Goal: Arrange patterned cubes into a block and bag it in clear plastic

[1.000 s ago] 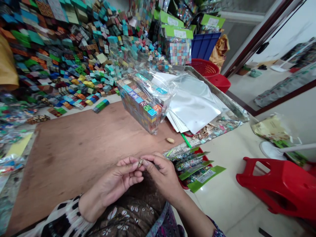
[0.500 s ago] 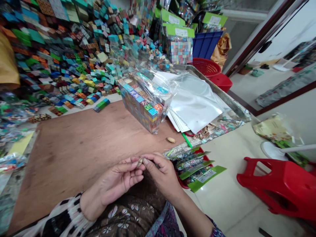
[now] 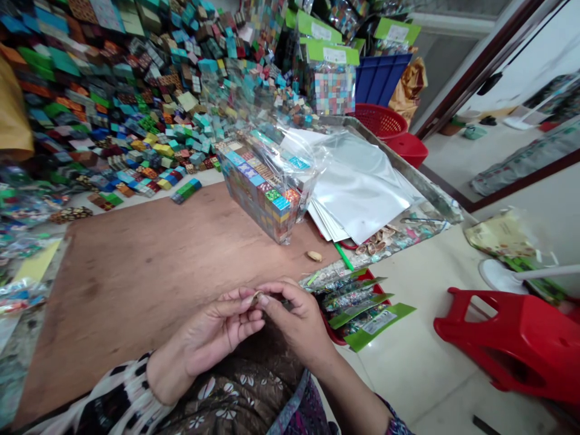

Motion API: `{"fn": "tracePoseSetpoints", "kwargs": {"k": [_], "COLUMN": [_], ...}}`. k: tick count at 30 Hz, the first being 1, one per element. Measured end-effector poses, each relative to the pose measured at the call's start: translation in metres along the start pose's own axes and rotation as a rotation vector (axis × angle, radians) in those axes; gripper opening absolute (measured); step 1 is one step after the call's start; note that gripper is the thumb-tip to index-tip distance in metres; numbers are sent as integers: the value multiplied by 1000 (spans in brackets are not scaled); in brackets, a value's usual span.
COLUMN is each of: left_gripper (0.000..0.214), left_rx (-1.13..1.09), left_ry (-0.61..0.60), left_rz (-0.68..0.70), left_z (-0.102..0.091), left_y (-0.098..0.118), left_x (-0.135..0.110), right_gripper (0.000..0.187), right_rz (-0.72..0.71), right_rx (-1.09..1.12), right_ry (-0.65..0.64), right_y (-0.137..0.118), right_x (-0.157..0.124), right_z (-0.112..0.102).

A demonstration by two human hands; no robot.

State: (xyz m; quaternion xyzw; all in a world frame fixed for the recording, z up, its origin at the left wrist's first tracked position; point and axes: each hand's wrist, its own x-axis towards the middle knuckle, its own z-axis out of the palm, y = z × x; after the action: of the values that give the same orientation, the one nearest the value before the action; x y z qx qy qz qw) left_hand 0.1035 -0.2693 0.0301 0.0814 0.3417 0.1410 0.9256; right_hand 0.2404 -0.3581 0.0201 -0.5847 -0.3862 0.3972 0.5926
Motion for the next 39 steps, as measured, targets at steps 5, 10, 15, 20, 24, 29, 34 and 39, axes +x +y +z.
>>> {"fn": "tracePoseSetpoints", "kwargs": {"k": [5,10,15,20,24,29,34,39], "left_gripper": [13,14,13,15,19,25,29,29], "left_rx": [8,15,25,43,44,59,116,197], "left_ry": [14,38,49,57,70,83,123,145], "left_rz": [1,8,10,15,20,25,54,131], "left_z": [-2,-2,0,0,0,0,1,4], "left_y": [-1,-2,-1,-2,-3,-3,-4,-6], "left_x": [0,1,0,0,0,-1,-3,-4], "right_gripper": [11,11,13,9,10,9,8,8], "right_rz": [6,-29,-54,-63,-94,-153,-187,-179], "right_rx": [18,-10,-36,-43,-93,-160,-199,-187], "right_ry": [-12,-20,-28,-11,-15,-6,-26,-12], "right_y": [1,1,1,2,1,-1,-4,-7], "right_x": [-1,-2,-2,-2,-2,-2,-2,-1], "right_z": [-2,-3,-4,-2,-2,-4,-6,-4]}}
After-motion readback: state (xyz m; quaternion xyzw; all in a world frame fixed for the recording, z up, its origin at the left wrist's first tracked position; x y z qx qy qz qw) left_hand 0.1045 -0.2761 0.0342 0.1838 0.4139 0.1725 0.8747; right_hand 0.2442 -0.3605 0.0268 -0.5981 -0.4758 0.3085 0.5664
